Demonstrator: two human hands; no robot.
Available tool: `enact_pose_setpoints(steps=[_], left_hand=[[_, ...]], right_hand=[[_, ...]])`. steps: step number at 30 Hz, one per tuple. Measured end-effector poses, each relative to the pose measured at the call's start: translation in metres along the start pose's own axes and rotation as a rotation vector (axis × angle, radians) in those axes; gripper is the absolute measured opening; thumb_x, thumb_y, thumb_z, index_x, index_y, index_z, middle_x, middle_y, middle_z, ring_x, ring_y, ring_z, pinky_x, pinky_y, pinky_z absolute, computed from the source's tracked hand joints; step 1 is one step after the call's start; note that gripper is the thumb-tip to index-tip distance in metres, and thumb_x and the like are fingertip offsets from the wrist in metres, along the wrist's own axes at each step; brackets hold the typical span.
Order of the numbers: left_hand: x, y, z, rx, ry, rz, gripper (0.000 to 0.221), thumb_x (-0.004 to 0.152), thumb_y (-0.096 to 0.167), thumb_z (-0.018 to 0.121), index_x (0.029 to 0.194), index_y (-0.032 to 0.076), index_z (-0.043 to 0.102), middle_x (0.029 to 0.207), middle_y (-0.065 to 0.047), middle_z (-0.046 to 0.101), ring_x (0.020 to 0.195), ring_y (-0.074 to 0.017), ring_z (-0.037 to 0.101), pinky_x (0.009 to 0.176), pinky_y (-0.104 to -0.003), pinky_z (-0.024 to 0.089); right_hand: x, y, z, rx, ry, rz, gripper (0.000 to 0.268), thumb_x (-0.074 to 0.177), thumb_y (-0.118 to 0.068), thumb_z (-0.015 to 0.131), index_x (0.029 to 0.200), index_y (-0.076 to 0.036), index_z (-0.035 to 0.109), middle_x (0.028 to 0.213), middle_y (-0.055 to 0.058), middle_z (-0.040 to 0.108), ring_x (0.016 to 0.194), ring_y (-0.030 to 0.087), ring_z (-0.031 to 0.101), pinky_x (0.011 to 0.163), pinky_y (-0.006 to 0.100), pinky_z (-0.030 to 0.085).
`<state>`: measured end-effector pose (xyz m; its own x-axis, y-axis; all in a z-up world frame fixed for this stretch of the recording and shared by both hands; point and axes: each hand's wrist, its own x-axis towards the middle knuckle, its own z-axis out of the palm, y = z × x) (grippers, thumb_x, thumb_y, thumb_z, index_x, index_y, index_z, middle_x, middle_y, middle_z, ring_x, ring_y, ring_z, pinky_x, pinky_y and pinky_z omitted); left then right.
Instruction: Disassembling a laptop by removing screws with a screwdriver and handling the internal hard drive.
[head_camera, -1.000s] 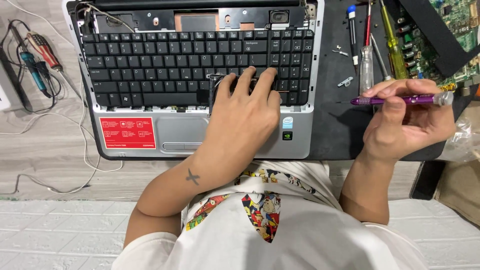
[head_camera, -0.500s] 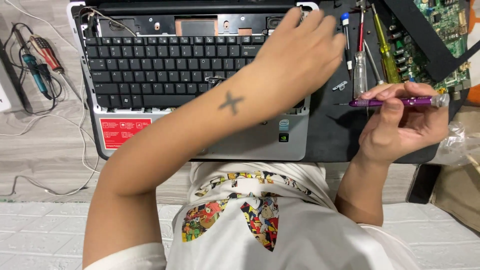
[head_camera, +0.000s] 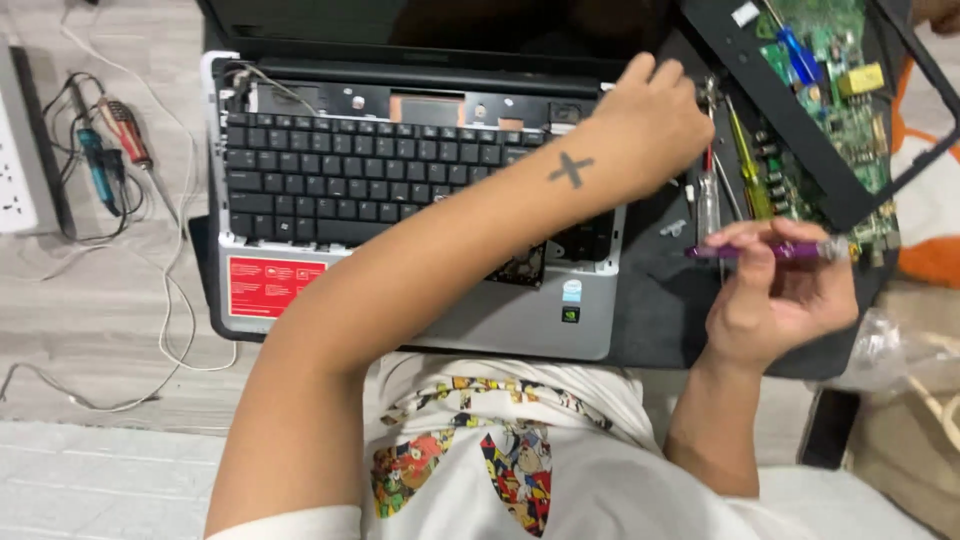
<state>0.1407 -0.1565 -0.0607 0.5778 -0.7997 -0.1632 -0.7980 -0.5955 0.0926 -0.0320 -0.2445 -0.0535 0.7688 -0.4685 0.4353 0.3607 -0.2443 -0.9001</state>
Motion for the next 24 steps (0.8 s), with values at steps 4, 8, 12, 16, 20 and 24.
enact_pose_setpoints(steps=[4,8,12,16,20,24], left_hand=[[0.008,0.003,0.011,-0.059,0.004,0.026,0.026,0.085,0.013,0.066,0.107,0.027,0.069,0.107,-0.004,0.067,0.109,-0.0308,0.051,0.091,-0.049,0.036],[0.019,-0.008,0.006,-0.061,0.345,-0.021,0.017,0.078,0.015,0.068,0.09,0.025,0.074,0.091,-0.002,0.074,0.098,-0.0313,0.064,0.077,-0.051,0.048],[0.019,-0.025,0.006,0.034,0.584,0.059,0.022,0.066,0.001,0.072,0.059,0.019,0.062,0.054,0.003,0.057,0.053,-0.0201,0.056,0.033,-0.038,0.039],[-0.005,-0.025,0.005,0.019,0.563,0.077,0.021,0.067,0.001,0.07,0.062,0.019,0.061,0.056,0.003,0.056,0.052,-0.0194,0.055,0.033,-0.038,0.038],[-0.004,-0.026,-0.005,0.03,0.573,0.121,0.021,0.068,-0.001,0.068,0.067,0.019,0.06,0.058,0.003,0.055,0.052,-0.0186,0.052,0.033,-0.037,0.037],[-0.002,-0.027,-0.009,0.036,0.58,0.158,0.022,0.069,-0.002,0.066,0.071,0.018,0.058,0.06,0.003,0.054,0.052,-0.0177,0.05,0.034,-0.037,0.035]], right_hand=[[0.001,0.004,-0.008,0.018,-0.021,-0.053,0.019,0.105,-0.012,0.064,0.111,0.002,0.052,0.083,0.022,0.052,0.07,0.032,0.058,0.07,0.046,0.06],[0.001,0.009,-0.011,0.013,-0.035,-0.06,0.022,0.108,-0.014,0.061,0.116,0.0,0.047,0.089,0.021,0.049,0.074,0.033,0.054,0.074,0.049,0.058],[-0.002,0.003,-0.01,0.012,-0.02,-0.042,0.022,0.106,-0.015,0.063,0.112,0.0,0.048,0.087,0.02,0.049,0.072,0.033,0.055,0.071,0.048,0.059],[-0.007,0.002,-0.014,0.007,0.03,-0.049,0.028,0.107,-0.022,0.065,0.113,-0.002,0.047,0.085,0.021,0.049,0.068,0.034,0.054,0.071,0.049,0.056],[-0.001,-0.002,-0.009,0.018,0.016,-0.051,0.025,0.107,-0.021,0.063,0.113,-0.002,0.047,0.085,0.019,0.048,0.068,0.033,0.055,0.069,0.047,0.056],[0.0,-0.003,-0.004,0.064,0.049,-0.048,0.028,0.102,-0.023,0.067,0.107,-0.002,0.048,0.082,0.018,0.048,0.068,0.031,0.056,0.067,0.046,0.058]])
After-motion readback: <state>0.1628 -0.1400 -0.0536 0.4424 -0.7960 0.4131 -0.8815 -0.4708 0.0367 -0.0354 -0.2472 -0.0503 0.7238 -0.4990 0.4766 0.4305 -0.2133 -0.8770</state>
